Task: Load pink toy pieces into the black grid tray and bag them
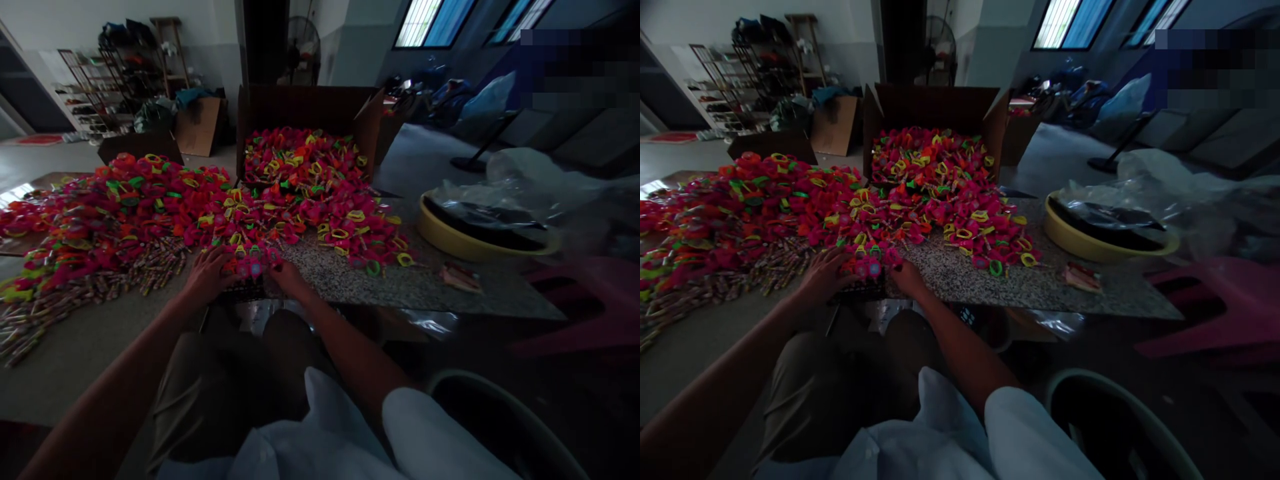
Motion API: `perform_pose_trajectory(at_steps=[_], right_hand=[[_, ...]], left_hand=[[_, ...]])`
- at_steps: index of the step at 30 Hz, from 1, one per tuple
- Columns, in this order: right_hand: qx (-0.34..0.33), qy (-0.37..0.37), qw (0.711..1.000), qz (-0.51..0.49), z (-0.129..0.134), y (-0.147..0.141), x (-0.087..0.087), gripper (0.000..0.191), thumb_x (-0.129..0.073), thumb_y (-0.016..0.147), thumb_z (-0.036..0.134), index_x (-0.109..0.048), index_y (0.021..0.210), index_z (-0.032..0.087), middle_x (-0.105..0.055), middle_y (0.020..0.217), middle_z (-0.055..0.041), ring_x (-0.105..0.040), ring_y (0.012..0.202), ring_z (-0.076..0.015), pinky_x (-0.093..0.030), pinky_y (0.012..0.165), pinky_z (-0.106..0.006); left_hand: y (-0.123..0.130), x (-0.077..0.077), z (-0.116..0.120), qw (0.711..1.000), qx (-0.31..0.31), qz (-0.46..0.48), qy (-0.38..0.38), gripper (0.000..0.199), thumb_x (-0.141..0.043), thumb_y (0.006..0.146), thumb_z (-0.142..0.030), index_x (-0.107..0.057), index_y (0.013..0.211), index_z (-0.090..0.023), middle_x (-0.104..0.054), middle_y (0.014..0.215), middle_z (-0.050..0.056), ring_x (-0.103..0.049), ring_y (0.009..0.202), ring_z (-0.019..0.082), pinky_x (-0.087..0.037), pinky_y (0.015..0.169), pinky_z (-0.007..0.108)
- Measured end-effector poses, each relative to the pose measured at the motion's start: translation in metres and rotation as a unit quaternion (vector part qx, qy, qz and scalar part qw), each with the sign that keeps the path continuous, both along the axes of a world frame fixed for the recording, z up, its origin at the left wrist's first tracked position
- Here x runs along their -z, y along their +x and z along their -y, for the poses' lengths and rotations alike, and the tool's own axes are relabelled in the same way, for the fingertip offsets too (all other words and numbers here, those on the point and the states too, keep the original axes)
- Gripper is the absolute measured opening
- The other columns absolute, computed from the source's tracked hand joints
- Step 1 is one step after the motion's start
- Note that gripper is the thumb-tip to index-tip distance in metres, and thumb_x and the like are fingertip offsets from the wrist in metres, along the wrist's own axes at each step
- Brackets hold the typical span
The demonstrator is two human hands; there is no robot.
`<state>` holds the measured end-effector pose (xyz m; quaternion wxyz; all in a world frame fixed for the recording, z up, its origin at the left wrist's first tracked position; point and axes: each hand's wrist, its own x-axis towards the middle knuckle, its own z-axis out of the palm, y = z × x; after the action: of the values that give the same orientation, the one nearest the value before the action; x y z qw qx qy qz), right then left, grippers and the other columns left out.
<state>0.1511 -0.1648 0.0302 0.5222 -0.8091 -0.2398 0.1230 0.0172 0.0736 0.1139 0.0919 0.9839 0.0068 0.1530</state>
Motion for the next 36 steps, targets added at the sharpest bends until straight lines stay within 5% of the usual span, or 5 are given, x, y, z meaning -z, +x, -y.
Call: perform_pose_trajectory(at_steps=[8,15,23,36], right_hand=[[-0.042,0.011,0.995,-0.088,-0.016,-0.014,-0.001,0.016,-0.067,0.092,0.029,-0.075,0.099,0.017,-0.07,0.069,0.0013,-0.064,0.058,-0.0144,-0.044,0.057,-0.021],[0.026,-0.026,0.999,0.011,-0.021,-0.03,-0.007,0.032,-0.07,0.094,0.027,-0.074,0.125,0.02,-0.081,0.101,-0.0037,-0.073,0.085,-0.0196,-0.051,0.076,-0.025],[0.071,-0.093,0.992,0.056,-0.028,-0.039,-0.007,0.024,-0.069,0.097,0.029,-0.075,0.117,0.017,-0.08,0.106,-0.0096,-0.073,0.097,-0.0247,-0.048,0.081,-0.029],[0.056,-0.057,0.996,0.047,-0.029,-0.035,-0.003,0.025,-0.071,0.094,0.026,-0.074,0.118,0.02,-0.081,0.107,-0.0066,-0.073,0.1,-0.0238,-0.049,0.082,-0.027]], left_hand=[[0.0,0.0,0.0,1.0,0.002,0.001,-0.006,0.056,-0.069,0.094,-0.061,-0.068,0.139,-0.029,-0.058,0.156,0.009,-0.046,0.149,0.035,-0.038,0.125,0.053],[0.001,-0.001,0.001,1.0,-0.004,-0.002,-0.011,0.056,-0.068,0.094,-0.062,-0.068,0.139,-0.029,-0.058,0.156,0.009,-0.046,0.149,0.035,-0.037,0.125,0.054],[0.0,-0.003,0.002,1.0,-0.003,-0.001,-0.005,0.057,-0.069,0.094,-0.061,-0.067,0.14,-0.026,-0.057,0.157,0.012,-0.047,0.148,0.036,-0.038,0.124,0.054],[0.001,-0.012,0.011,1.0,-0.005,-0.014,-0.008,0.054,-0.073,0.09,-0.06,-0.068,0.135,-0.029,-0.059,0.152,0.011,-0.048,0.147,0.035,-0.034,0.127,0.053]])
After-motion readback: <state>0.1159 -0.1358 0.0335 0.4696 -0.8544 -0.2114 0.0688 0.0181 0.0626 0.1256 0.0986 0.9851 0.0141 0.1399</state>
